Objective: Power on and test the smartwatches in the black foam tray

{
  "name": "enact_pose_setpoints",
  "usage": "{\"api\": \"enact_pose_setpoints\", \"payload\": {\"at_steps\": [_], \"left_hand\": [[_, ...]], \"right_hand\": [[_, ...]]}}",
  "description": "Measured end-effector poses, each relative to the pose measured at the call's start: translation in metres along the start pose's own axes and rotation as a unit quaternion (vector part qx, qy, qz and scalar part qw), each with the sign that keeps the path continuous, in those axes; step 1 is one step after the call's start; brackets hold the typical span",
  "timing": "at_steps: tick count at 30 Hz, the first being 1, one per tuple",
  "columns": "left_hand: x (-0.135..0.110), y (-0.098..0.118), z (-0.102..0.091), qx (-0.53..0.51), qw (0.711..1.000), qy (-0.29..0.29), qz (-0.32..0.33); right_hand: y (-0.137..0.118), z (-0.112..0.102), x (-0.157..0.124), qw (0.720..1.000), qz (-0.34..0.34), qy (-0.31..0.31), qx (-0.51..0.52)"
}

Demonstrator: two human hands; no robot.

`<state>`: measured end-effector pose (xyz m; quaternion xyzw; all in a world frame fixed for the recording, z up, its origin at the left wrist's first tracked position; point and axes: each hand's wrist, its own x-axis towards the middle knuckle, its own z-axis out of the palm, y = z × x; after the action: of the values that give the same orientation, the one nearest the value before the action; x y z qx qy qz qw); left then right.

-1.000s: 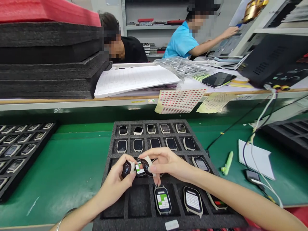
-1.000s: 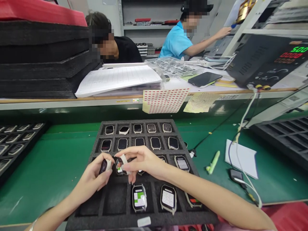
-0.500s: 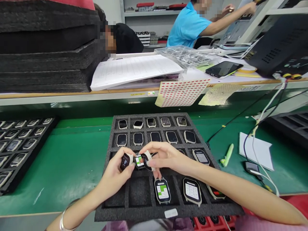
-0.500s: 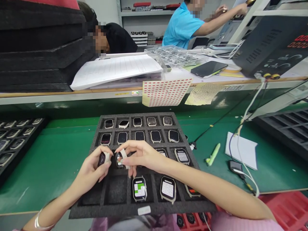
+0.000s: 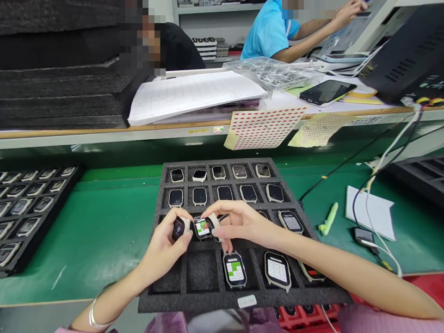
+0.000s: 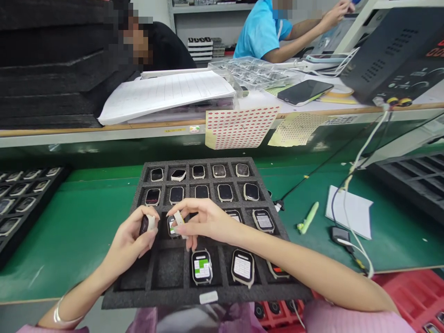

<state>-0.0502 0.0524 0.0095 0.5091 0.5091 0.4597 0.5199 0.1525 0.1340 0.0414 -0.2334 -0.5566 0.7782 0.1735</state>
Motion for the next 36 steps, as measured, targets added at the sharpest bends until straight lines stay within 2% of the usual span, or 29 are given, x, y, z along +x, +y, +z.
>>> {"api": "enact_pose_setpoints", "payload": {"at_steps": [10,13,15,18,24,29,36], "left_hand": [[-0.0011,0.0009,-0.0024,0.021,0.999,0.021,0.036],[-0.0002,0.0008,-0.0007,0.023,0.999,0.013,0.018],[0.001,-0.0003,0.0008,0.002,1.0,0.01,-0.001],[0.0035,-0.0025,0.0016,-0.064,0.998,0.009,0.006],[0.0069,-0.0003,-0.0025,-0.203,0.979,-0.003,-0.011],[0.0051,0.0042,-0.0032,-0.217,0.975,-0.027,-0.029],[0.0046,0.0034,-0.0032,-0.21,0.977,-0.037,-0.031]], "right_hand": [[-0.0021,0.0009,-0.0025,1.0,-0.013,0.013,-0.002],[-0.0017,0.0,-0.0025,1.0,-0.008,0.01,0.006],[-0.0005,-0.0016,-0.0018,1.0,-0.004,0.002,0.015],[0.0011,-0.0052,-0.0003,0.999,0.013,-0.01,0.031],[0.0013,-0.0081,0.0004,0.999,0.026,0.021,0.017],[0.0019,-0.0069,0.0009,0.999,0.022,0.041,-0.018],[0.003,-0.0073,0.0014,0.999,0.021,0.037,-0.029]]}}
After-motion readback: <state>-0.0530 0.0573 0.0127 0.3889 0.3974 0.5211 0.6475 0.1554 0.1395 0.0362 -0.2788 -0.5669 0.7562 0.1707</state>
